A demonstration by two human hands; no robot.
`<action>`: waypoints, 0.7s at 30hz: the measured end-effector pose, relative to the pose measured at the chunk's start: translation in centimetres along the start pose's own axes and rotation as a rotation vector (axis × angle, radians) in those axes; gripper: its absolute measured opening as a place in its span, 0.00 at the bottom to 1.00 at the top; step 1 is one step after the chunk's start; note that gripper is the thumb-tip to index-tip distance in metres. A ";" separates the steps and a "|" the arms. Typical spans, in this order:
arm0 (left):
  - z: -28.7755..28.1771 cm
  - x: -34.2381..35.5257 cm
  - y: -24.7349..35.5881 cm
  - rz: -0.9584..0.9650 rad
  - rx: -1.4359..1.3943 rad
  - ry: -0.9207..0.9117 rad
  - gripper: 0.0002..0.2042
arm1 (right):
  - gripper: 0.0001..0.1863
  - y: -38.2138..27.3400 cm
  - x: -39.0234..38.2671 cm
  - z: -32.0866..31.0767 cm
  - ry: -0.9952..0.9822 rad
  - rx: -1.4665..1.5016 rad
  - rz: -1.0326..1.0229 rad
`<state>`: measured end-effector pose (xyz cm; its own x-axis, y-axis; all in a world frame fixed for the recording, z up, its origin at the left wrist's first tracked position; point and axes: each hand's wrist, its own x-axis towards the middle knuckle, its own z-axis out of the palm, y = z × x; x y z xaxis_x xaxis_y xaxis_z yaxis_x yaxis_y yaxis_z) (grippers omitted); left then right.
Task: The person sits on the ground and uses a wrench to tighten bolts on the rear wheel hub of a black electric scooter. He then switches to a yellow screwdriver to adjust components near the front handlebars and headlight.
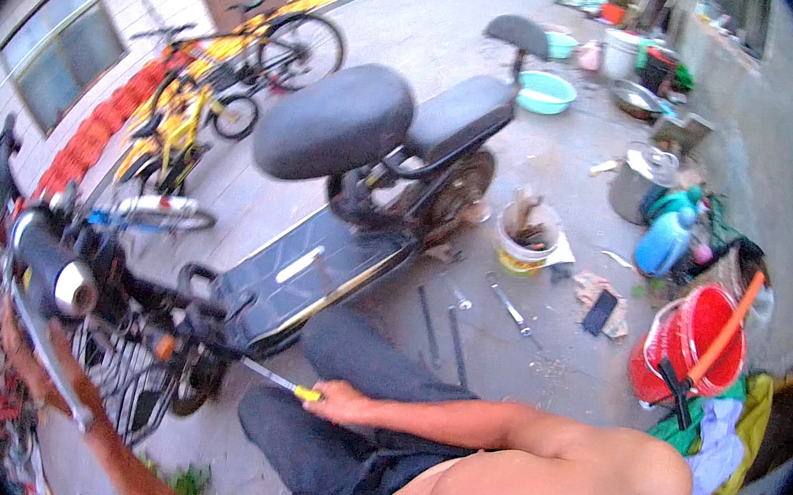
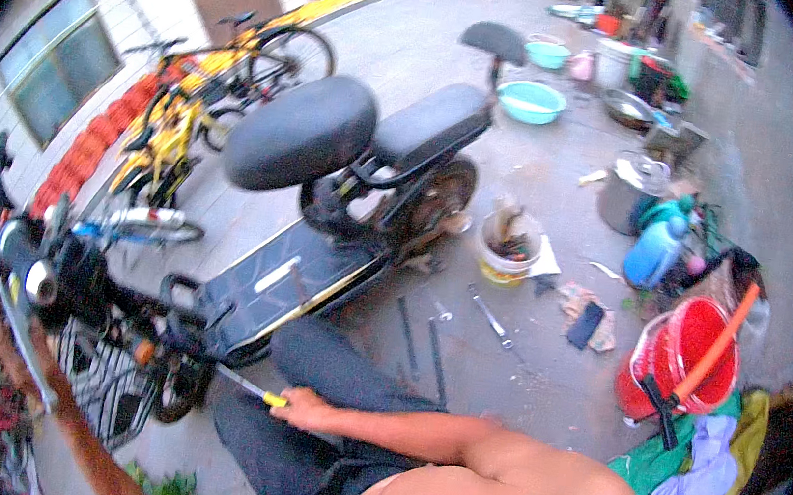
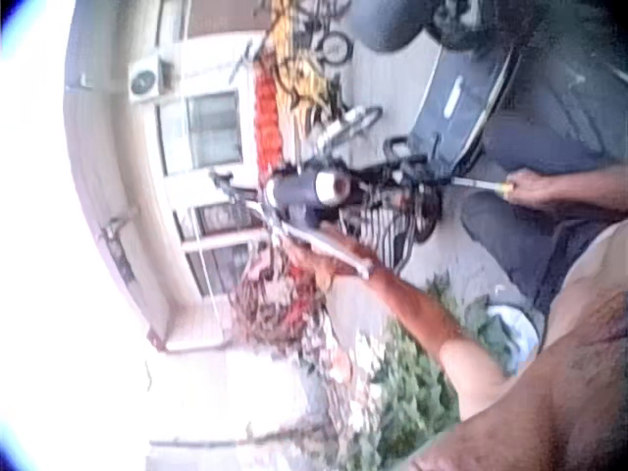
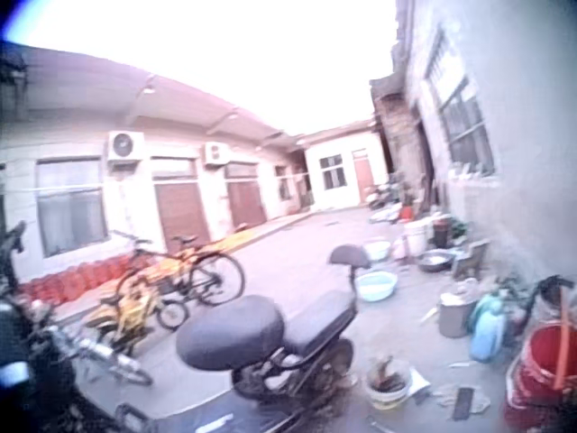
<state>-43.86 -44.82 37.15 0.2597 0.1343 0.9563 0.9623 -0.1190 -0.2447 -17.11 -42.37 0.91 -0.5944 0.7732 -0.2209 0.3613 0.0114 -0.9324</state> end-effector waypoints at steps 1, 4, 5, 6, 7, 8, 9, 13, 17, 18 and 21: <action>0.5 0.9 0.0 0.029 0.038 -0.006 0.21 | 0.27 0.4 0.4 -0.1 -0.102 0.108 0.095; 0.6 3.2 -0.6 0.089 0.041 -0.154 0.21 | 0.25 0.6 0.0 -0.4 -0.004 0.031 0.014; 0.8 3.6 -0.2 0.034 -0.017 -0.202 0.21 | 0.24 0.7 0.0 -0.7 0.015 0.013 0.003; 1.2 4.0 -1.1 0.086 -0.103 -0.237 0.21 | 0.24 0.8 0.0 -0.8 0.030 -0.006 -0.011; 1.4 4.1 -1.7 0.079 -0.057 -0.262 0.22 | 0.23 0.9 0.0 -0.8 0.042 -0.024 -0.026; 1.4 4.3 -2.2 0.074 -0.008 -0.292 0.23 | 0.23 1.1 0.2 -0.6 0.025 -0.005 0.001; 1.3 4.6 -2.8 0.080 0.048 -0.328 0.24 | 0.24 1.1 0.3 -0.3 0.004 0.012 0.027; 1.7 5.9 -3.0 0.118 0.084 -0.379 0.27 | 0.25 2.3 0.9 0.7 0.108 -0.104 -0.100; 1.6 6.7 -2.4 0.140 0.095 -0.419 0.31 | 0.26 1.9 1.2 0.4 0.011 -0.052 0.006; 1.6 6.9 -2.3 0.145 0.094 -0.426 0.32 | 0.26 1.9 1.2 0.5 0.003 -0.047 0.010; 1.4 7.3 -2.6 0.154 0.094 -0.447 0.35 | 0.26 1.8 0.8 0.4 0.035 -0.090 -0.042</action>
<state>-44.38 -42.12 44.52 0.3891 0.5346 0.7502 0.9077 -0.0836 -0.4112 -17.22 -41.94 -1.07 -0.5858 0.7923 -0.1706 0.4003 0.0999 -0.9109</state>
